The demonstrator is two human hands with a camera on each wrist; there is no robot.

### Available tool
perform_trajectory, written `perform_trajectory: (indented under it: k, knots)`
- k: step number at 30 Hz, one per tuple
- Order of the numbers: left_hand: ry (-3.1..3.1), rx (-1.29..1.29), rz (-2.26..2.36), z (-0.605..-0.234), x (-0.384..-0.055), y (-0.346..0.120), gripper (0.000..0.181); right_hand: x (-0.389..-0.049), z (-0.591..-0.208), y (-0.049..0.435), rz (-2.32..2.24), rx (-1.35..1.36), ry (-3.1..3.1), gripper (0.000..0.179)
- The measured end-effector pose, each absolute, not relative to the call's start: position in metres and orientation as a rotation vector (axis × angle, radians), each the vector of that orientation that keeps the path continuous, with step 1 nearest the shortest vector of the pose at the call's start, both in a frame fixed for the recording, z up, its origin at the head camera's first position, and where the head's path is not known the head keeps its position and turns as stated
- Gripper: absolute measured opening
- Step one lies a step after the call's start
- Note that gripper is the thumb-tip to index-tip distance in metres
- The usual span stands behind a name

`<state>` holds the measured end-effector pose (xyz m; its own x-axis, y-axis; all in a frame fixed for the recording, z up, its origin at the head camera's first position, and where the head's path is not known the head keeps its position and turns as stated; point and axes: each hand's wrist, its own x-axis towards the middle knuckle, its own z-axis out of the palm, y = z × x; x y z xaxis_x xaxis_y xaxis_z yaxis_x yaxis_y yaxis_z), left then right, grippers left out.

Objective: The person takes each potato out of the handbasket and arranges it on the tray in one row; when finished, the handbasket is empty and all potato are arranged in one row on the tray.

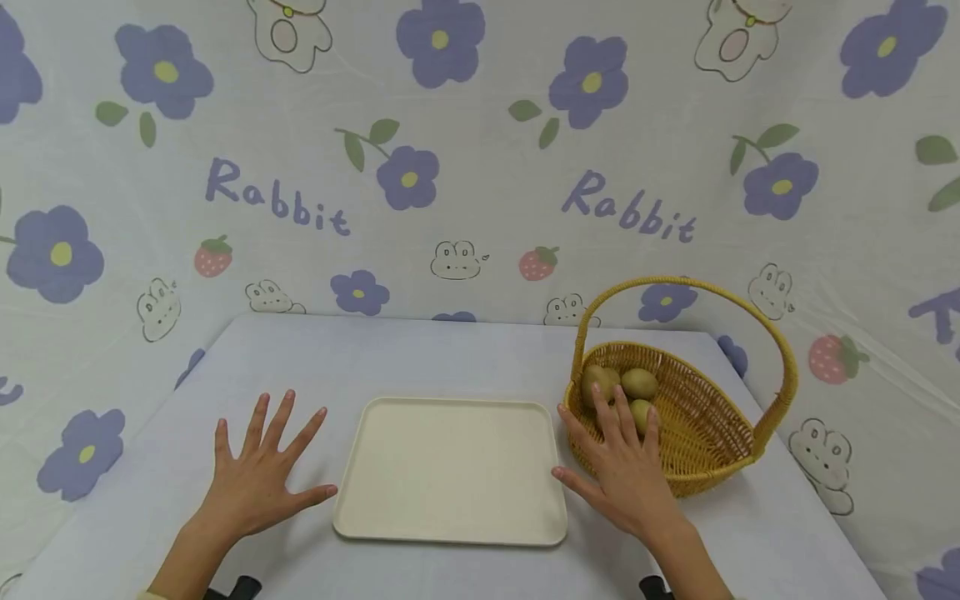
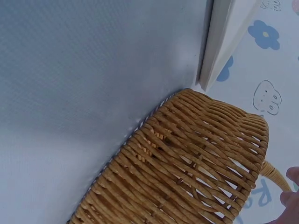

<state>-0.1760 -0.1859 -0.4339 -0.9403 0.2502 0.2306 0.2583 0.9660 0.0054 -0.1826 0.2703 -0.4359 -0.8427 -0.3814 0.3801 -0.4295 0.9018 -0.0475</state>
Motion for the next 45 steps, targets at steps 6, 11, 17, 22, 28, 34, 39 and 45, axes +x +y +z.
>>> perform_trajectory:
  k: [6,11,17,22,28,34,39,45]
  knots:
    - [-2.882,-0.385,-0.100,-0.432,-0.180,-0.185,0.094,-0.188,-0.428,0.272,0.270,0.597,-2.678,0.074]
    - [-2.882,-0.408,-0.269,-0.435,-0.182,-0.182,0.097,-0.194,-0.422,0.277,0.407,0.598,-2.668,0.072]
    - [-2.882,-0.443,-1.306,-0.461,-0.186,-0.179,0.106,-0.206,-0.411,0.293,0.832,0.659,-2.590,0.063]
    - [-2.818,-0.229,-1.723,-0.484,-0.187,-0.170,0.096,-0.222,-0.391,0.313,1.108,0.571,-2.562,0.049]
    - [-2.774,-0.171,-1.497,-0.495,-0.186,-0.161,0.054,-0.243,-0.373,0.339,1.318,0.392,-2.509,0.046]
    - [-2.740,-0.235,-1.655,-0.506,-0.189,-0.165,0.050,-0.257,-0.368,0.355,1.339,0.235,-2.441,0.049]
    - [-2.697,-0.414,-1.727,-0.514,-0.192,-0.170,0.051,-0.264,-0.370,0.362,1.353,0.149,-2.409,0.049]
    - [-2.671,-0.501,-1.669,-0.519,-0.191,-0.169,0.049,-0.267,-0.374,0.370,1.395,0.079,-2.394,0.051]
